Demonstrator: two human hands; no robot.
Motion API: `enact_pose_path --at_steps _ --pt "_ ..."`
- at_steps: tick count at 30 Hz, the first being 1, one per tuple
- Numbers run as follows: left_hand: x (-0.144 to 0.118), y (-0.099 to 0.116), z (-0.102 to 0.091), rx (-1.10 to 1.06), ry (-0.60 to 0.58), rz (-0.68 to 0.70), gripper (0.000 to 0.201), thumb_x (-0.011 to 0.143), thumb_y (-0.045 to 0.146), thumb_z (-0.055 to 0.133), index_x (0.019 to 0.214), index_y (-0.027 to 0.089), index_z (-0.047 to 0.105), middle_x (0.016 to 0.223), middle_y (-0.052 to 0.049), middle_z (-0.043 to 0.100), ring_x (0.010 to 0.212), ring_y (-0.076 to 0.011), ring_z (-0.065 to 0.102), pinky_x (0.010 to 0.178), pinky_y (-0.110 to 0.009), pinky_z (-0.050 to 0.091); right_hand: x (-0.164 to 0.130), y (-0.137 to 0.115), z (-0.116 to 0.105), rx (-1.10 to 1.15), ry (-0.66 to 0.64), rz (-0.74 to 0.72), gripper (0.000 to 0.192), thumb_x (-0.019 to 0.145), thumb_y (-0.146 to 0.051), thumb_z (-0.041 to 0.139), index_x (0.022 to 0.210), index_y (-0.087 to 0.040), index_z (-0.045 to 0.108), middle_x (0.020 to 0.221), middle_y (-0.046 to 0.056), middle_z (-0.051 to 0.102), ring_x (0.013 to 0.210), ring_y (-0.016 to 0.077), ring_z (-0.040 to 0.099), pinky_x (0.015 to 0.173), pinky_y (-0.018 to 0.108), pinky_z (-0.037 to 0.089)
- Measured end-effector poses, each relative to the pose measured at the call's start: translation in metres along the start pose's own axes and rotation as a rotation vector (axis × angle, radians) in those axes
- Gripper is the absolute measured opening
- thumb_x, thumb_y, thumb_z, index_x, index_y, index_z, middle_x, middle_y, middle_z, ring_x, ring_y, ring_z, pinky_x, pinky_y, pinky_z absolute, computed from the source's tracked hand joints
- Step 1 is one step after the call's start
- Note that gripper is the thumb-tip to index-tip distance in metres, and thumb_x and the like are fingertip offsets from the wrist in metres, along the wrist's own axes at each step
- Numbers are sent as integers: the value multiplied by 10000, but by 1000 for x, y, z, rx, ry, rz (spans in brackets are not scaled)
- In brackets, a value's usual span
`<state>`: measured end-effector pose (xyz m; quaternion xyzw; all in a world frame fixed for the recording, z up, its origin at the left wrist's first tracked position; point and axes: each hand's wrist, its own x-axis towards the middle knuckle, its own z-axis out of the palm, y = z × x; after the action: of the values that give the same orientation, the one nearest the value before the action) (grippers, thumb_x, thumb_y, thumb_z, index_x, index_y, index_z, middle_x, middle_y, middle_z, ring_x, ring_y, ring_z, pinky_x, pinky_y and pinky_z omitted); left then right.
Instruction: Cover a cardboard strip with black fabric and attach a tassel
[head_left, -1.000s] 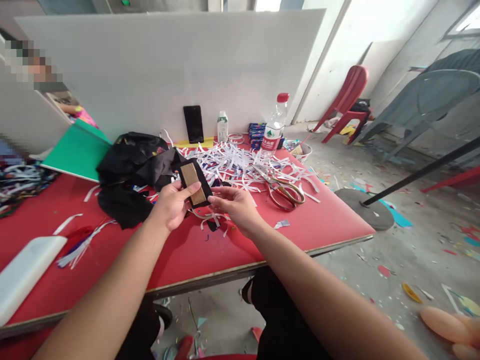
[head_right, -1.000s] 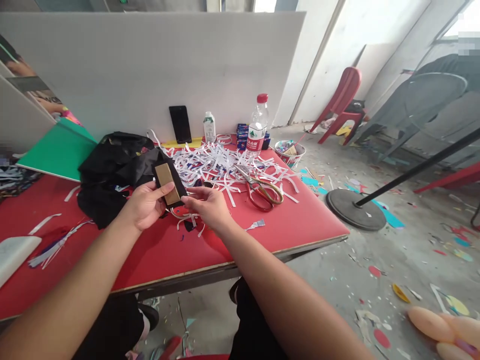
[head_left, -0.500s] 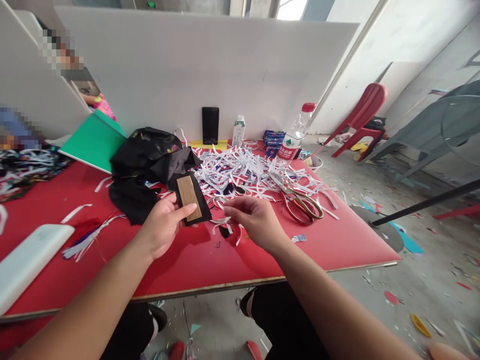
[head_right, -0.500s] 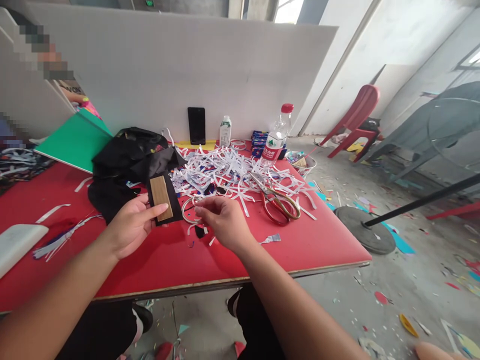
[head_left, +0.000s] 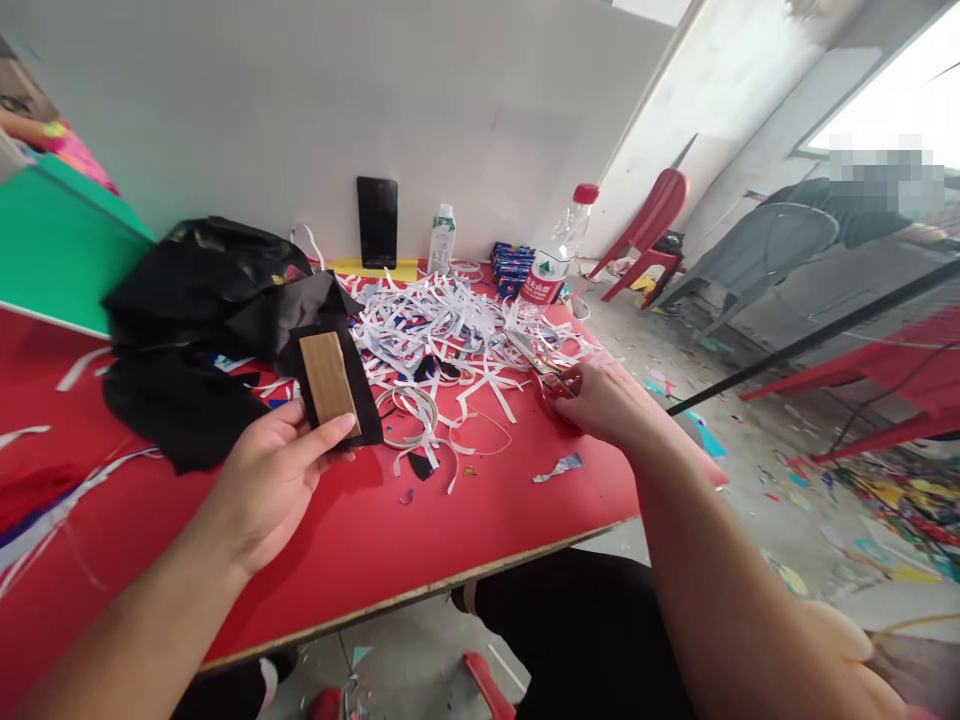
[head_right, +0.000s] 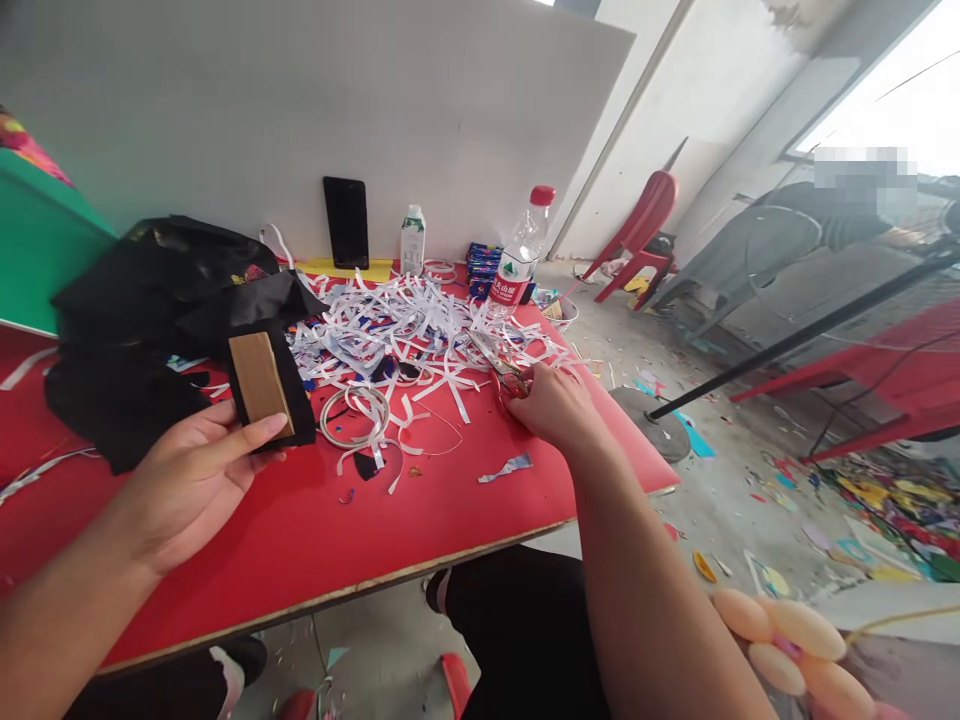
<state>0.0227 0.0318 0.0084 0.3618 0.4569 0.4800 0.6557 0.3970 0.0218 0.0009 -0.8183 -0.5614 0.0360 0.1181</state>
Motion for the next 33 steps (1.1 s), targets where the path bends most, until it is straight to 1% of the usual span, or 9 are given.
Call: enact_pose_path --at_steps 4,7,12,17,21,24,27,30,33 --pt "-1 -1 4 7 -19 25 382 690 326 1000 1030 219 863 1055 -64 849 906 -179 760 683 -190 615 -1 -9 -2 -37 -4 71 284 777 -409 705 951 -187 739 779 124 741 736 285 666 646 362 410" --pt "-3 -3 6 36 -7 74 374 670 360 1009 968 192 859 986 -73 847 830 -174 743 634 -199 593 -6 -12 -13 -47 115 140 337 847 -453 671 1045 -191 747 866 166 752 821 347 687 674 405 424" --pt "-3 -4 6 57 -17 130 325 703 397 981 894 169 850 916 -84 836 774 -177 722 644 -243 581 -16 -13 -18 -25 251 -38 199 879 -359 631 871 -219 773 1165 198 699 991 368 680 762 451 469" --pt "-2 -8 4 86 18 179 296 738 390 954 888 164 836 894 -85 825 726 -169 699 632 -262 561 -28 -27 -22 12 232 -32 235 913 -426 638 835 -238 754 919 144 686 777 304 635 685 426 417" --pt "-1 -11 4 101 37 205 317 745 382 949 930 156 827 868 -75 807 704 -164 683 644 -271 568 -30 -42 -18 166 178 17 112 875 -347 679 911 -244 704 740 72 688 681 266 625 655 388 388" --pt "-1 -9 6 23 32 192 314 703 332 970 924 165 821 897 -59 799 698 -150 677 641 -263 573 -36 -57 -14 403 172 59 261 814 -437 785 942 -246 661 659 7 619 601 210 558 605 345 371" --pt "-3 -3 10 -80 38 186 291 674 290 976 884 168 815 885 -40 784 679 -135 666 608 -246 563 -58 -78 -16 807 -99 -32 504 719 -682 841 826 -242 617 650 -24 531 559 151 439 539 317 366" --pt "-6 3 15 -141 19 251 218 733 272 936 893 179 821 886 -38 789 766 -171 719 696 -275 610 -92 -102 -20 1043 -482 -184 601 720 -788 819 913 -233 692 801 34 645 725 202 567 627 329 493" --pt "-9 8 19 -178 1 317 159 778 227 884 928 210 831 959 -42 817 1015 -250 770 917 -351 636 -118 -121 -18 1089 -731 -203 683 692 -742 899 1120 -237 733 916 56 713 812 234 629 692 345 545"
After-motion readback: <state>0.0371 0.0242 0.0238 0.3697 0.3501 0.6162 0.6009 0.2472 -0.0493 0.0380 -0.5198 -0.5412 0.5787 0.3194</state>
